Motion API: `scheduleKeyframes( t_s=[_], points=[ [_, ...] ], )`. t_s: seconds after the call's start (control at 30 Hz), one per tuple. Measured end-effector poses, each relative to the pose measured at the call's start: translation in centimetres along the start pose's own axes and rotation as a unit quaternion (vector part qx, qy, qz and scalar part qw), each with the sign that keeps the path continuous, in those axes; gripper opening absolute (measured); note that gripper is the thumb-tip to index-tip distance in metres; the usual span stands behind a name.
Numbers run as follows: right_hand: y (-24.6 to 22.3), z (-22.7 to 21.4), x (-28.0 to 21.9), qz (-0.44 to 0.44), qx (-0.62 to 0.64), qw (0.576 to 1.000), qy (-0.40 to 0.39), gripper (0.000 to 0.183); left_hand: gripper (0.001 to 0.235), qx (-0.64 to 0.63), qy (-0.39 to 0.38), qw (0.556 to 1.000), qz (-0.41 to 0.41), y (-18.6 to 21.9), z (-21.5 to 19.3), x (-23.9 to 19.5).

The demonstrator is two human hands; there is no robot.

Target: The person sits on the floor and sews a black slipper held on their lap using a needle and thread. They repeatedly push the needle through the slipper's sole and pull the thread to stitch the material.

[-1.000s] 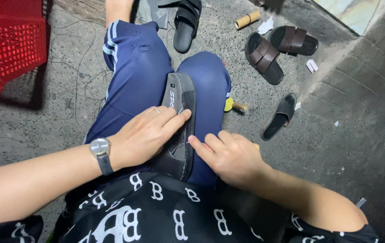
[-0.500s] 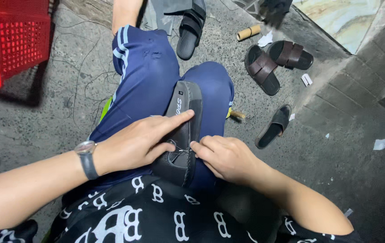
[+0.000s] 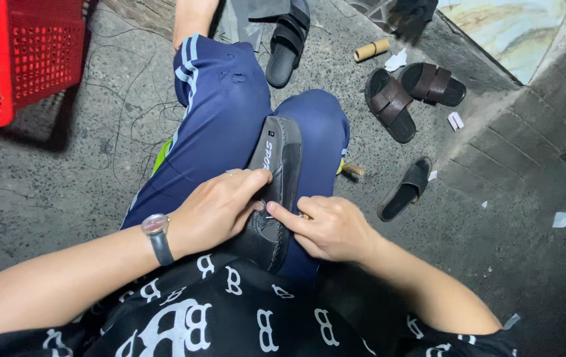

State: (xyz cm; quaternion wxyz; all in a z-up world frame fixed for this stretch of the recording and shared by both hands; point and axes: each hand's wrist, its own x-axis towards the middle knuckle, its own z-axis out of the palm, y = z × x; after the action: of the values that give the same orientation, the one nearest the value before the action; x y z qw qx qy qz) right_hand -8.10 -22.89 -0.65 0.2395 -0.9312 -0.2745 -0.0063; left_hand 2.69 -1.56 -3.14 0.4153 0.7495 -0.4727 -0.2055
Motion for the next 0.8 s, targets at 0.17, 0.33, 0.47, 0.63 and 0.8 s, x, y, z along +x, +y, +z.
scheduleKeyframes(
  t_s=[0.17, 0.33, 0.47, 0.63, 0.8],
  points=[
    [-1.3, -0.2, 0.5, 0.054, 0.012, 0.998, 0.006, 0.040, 0.012, 0.053, 0.025, 0.998, 0.032, 1.4, -2.5, -1.0],
    [-0.9, 0.4, -0.2, 0.088, 0.044, 0.995, 0.019, 0.041, 0.009, -0.352, -0.033, 0.927, -0.123, 4.2, -4.7, -1.0],
    [-1.2, 0.8, -0.6, 0.084, 0.090, 0.990, 0.073, 0.026, 0.022, -0.438, -0.022, 0.884, -0.160, 3.7, -2.7, -0.9],
    [-2.1, 1.0, -1.0, 0.100, 0.104, 0.980, 0.140, 0.022, 0.014, -0.205, -0.031, 0.954, -0.218, 3.2, 0.0, -1.3],
    [-2.8, -2.0, -1.9, 0.091, -0.059, 0.994, -0.020, 0.040, 0.028, -0.267, 0.010, 0.941, -0.208, 4.1, -0.8, -0.5]
  ],
)
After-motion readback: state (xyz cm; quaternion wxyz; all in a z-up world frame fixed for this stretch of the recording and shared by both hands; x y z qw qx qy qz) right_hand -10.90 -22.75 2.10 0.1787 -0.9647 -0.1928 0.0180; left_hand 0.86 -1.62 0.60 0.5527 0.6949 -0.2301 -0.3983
